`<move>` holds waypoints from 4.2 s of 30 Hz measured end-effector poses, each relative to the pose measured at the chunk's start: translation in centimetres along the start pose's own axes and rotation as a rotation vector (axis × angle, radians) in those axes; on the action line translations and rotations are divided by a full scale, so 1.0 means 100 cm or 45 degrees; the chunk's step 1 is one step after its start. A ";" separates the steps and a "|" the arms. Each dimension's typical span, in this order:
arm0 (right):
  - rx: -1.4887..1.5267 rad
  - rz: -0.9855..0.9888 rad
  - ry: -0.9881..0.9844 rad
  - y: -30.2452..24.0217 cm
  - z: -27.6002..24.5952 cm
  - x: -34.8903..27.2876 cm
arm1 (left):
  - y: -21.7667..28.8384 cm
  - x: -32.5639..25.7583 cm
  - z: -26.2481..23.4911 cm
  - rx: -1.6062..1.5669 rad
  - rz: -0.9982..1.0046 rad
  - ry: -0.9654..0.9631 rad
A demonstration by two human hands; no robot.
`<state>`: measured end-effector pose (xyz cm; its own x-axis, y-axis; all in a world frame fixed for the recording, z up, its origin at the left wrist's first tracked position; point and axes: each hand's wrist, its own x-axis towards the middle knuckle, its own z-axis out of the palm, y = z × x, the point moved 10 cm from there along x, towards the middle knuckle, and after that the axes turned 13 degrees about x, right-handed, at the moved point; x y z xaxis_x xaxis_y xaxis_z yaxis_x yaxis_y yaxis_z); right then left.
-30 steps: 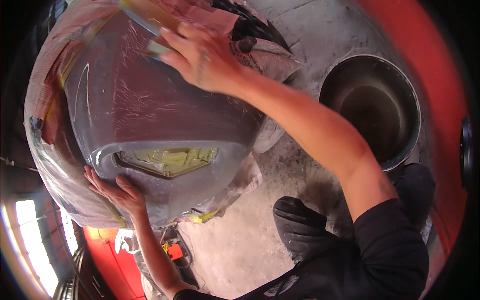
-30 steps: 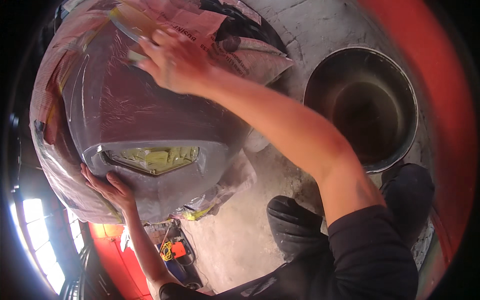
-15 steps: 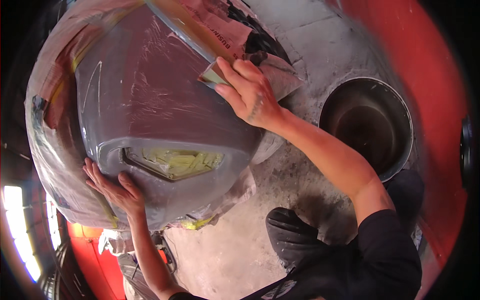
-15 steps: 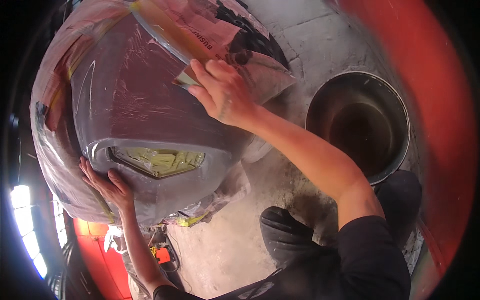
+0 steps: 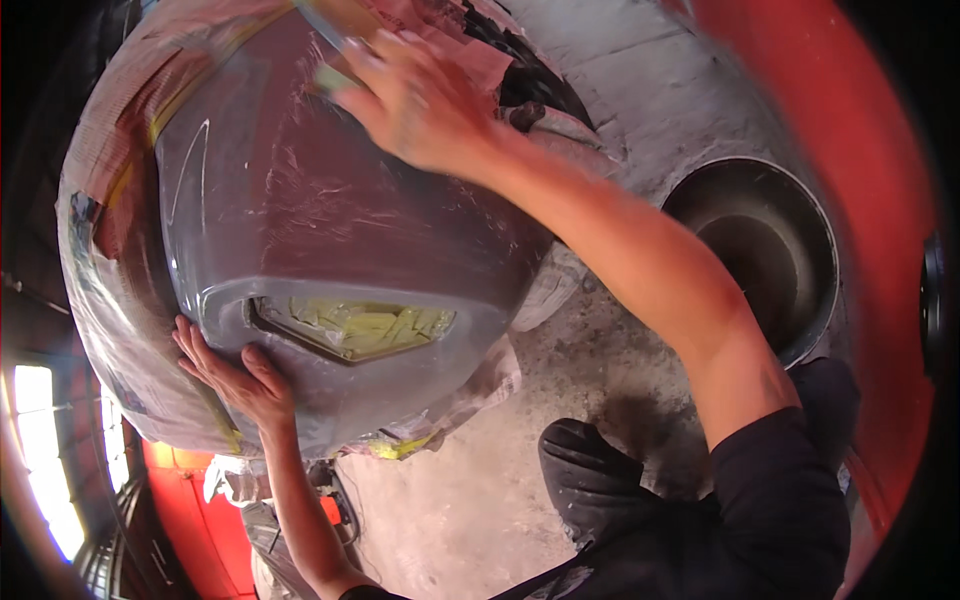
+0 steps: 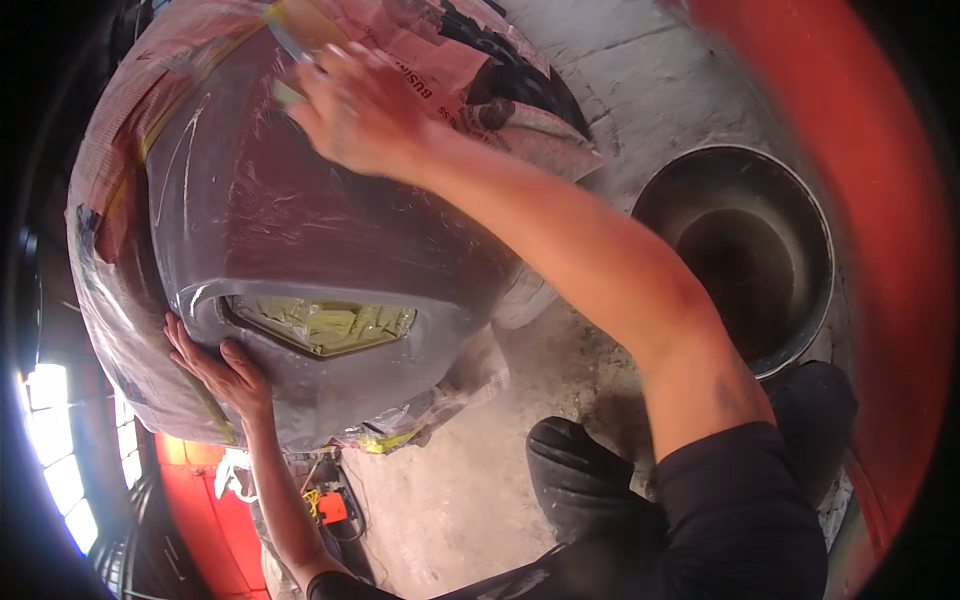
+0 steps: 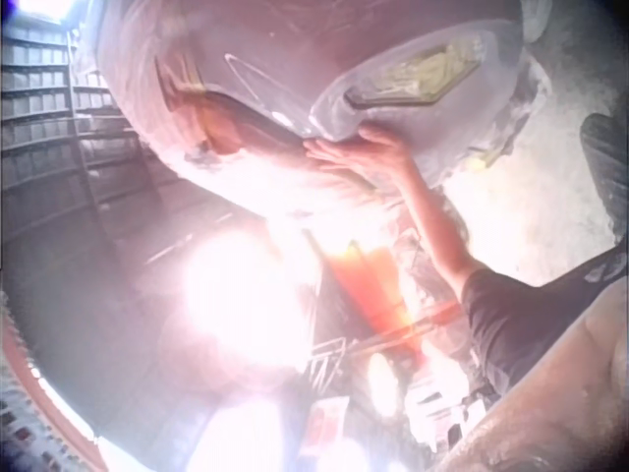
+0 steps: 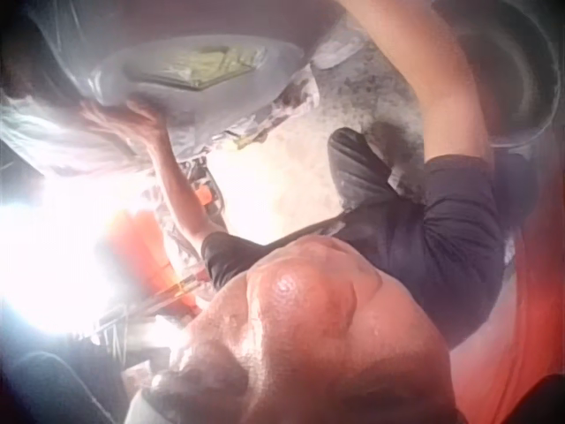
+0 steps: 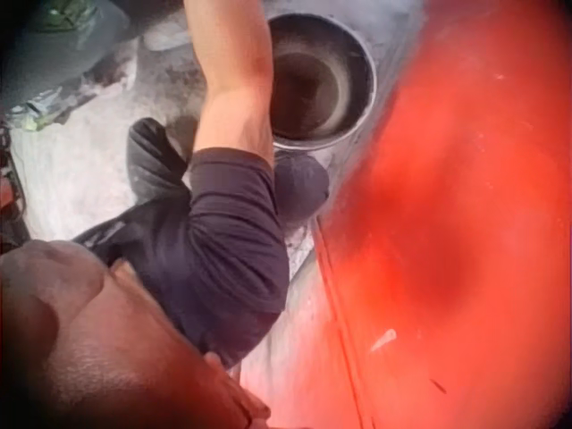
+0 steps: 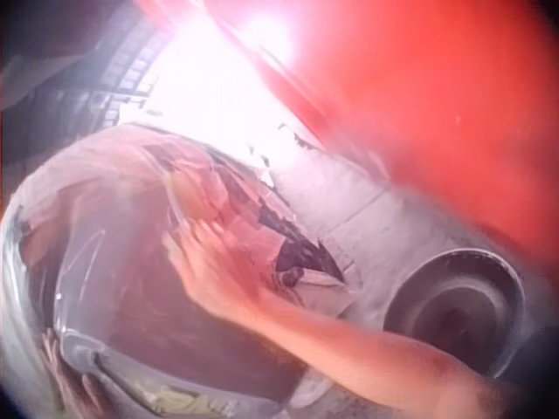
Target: The person kneels on the floor and uses a sanding block to smooth the surface of a grey car headlight assembly. They repeatedly dip the sanding block into a bucket of water and rub it against the plastic surface, occasionally pausing to wipe the area with their hand.
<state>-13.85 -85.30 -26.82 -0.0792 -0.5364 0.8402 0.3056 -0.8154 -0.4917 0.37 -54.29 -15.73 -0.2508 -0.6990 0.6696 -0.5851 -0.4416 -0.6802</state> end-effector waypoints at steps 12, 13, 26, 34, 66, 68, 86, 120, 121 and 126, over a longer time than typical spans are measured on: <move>-0.034 0.119 -0.162 0.022 0.036 0.063 | -0.002 0.000 0.000 -0.021 0.007 0.013; -0.019 0.241 -0.292 0.031 0.048 0.071 | -0.001 -0.003 0.000 -0.030 -0.006 0.006; -0.057 0.012 0.144 -0.003 0.029 0.025 | -0.013 -0.007 -0.003 -0.002 0.008 0.004; 0.121 0.392 -0.505 0.005 0.045 0.047 | -0.012 -0.007 -0.005 0.005 -0.010 0.005; -0.006 -0.138 0.109 -0.009 -0.006 -0.010 | 0.000 0.004 -0.005 -0.025 -0.028 0.018; -0.023 -0.101 0.089 0.003 0.013 0.028 | 0.000 0.000 0.001 -0.043 -0.031 0.018; 0.101 0.150 0.105 -0.014 -0.038 -0.150 | -0.002 0.000 -0.006 -0.014 -0.011 0.041; 0.123 0.442 0.304 0.021 -0.053 -0.167 | 0.004 -0.001 -0.006 0.004 0.021 -0.003; 0.116 0.407 0.283 0.022 -0.051 -0.153 | 0.001 -0.004 -0.003 0.012 0.004 -0.007; 0.108 0.525 0.322 0.041 -0.042 -0.202 | 0.009 0.000 -0.006 -0.013 0.058 0.023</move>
<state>-15.04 -78.72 -46.76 -0.1603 -0.8554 0.4926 0.4356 -0.5091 -0.7423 -0.58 -54.36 -16.13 -0.2912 -0.7080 0.6434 -0.5806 -0.4037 -0.7071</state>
